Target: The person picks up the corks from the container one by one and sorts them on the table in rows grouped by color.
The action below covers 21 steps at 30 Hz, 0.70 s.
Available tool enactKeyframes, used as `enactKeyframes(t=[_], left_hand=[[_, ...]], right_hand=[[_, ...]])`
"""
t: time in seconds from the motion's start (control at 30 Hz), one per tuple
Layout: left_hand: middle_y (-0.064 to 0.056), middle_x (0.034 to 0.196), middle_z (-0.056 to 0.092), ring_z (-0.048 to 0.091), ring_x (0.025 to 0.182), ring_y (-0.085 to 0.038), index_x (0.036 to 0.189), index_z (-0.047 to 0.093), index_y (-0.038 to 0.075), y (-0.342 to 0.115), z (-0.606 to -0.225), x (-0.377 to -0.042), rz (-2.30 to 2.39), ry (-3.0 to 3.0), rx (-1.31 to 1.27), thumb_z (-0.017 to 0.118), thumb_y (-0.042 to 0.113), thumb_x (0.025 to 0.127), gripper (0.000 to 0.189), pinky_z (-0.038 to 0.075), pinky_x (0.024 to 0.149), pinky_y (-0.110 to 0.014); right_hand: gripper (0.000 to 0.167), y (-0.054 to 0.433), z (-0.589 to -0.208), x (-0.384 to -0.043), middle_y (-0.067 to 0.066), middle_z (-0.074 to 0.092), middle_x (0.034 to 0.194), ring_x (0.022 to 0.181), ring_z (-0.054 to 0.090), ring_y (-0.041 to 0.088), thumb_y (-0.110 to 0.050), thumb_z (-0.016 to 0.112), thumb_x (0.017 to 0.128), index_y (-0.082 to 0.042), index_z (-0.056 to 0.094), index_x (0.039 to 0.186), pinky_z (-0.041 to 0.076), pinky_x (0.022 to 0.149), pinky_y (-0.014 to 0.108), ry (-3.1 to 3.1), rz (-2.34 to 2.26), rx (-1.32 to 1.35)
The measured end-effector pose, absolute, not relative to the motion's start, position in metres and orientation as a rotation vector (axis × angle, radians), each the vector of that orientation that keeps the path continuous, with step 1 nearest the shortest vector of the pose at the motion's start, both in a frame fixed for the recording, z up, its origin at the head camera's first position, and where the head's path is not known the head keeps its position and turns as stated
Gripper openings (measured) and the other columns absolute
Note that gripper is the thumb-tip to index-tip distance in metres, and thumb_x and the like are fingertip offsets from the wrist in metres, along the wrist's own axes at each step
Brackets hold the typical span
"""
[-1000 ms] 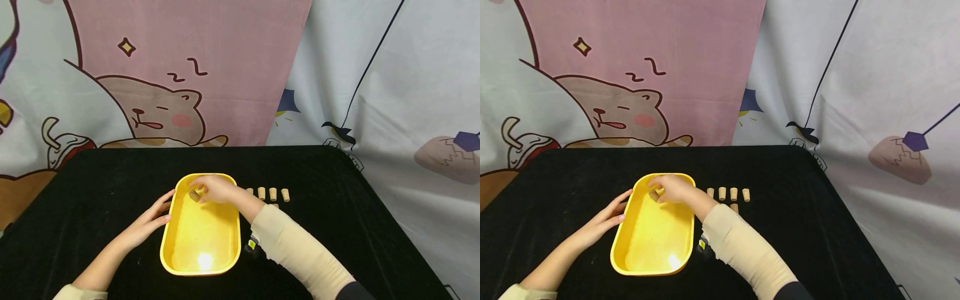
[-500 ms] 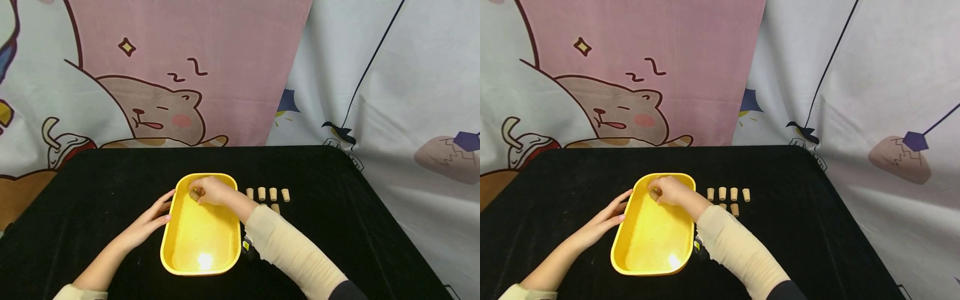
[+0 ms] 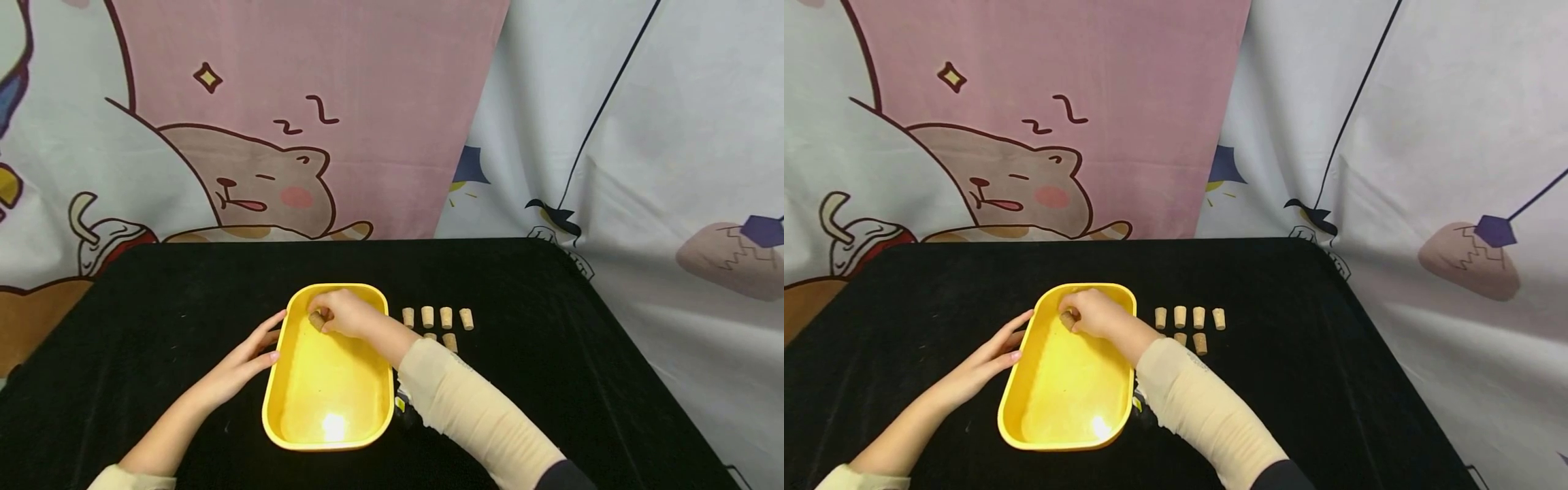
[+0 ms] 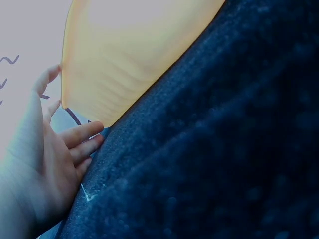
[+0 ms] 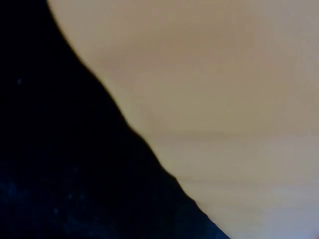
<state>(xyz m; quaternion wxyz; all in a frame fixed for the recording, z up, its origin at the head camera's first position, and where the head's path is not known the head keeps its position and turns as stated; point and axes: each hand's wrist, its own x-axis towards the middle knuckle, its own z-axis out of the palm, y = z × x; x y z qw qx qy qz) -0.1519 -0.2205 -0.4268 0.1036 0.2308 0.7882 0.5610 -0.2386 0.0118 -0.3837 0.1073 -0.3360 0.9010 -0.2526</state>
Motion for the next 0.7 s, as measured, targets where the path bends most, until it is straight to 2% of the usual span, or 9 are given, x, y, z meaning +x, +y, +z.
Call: enactKeyframes(t=[0.27, 0.5, 0.7], left_hand=[[-0.031, 0.145, 0.032, 0.038, 0.126, -0.05, 0.154, 0.015, 0.017, -0.22, -0.426, -0.152, 1.657, 2.318, 0.7, 0.043, 0.012, 0.101, 0.06, 0.044, 0.092, -0.058], [-0.03, 0.145, 0.032, 0.037, 0.127, -0.05, 0.154, 0.016, 0.019, -0.221, -0.427, -0.152, 1.656, 2.319, 0.686, 0.044, 0.013, 0.101, 0.06, 0.043, 0.092, -0.059], [-0.03, 0.146, 0.031, 0.036, 0.127, -0.051, 0.154, 0.015, 0.019, -0.221, -0.426, -0.152, 1.655, 2.316, 0.673, 0.043, 0.015, 0.101, 0.06, 0.042, 0.092, -0.061]], right_hand=[[0.034, 0.015, -0.379, -0.241, -0.003, 0.064, 0.102, 0.088, 0.057, 0.012, -0.008, 0.075, 0.082, -0.013, 0.067, 0.115, 0.047, 0.085, 0.019, 2.632, -0.771, -0.987], [0.028, 0.022, -0.368, -0.238, -0.005, 0.065, 0.103, 0.092, 0.058, 0.014, -0.008, 0.075, 0.082, -0.015, 0.069, 0.109, 0.047, 0.085, 0.018, 2.643, -0.784, -1.079], [0.03, 0.031, -0.355, -0.231, -0.004, 0.064, 0.107, 0.096, 0.06, 0.019, -0.012, 0.075, 0.083, -0.015, 0.068, 0.112, 0.047, 0.083, 0.018, 2.673, -0.823, -1.106]])
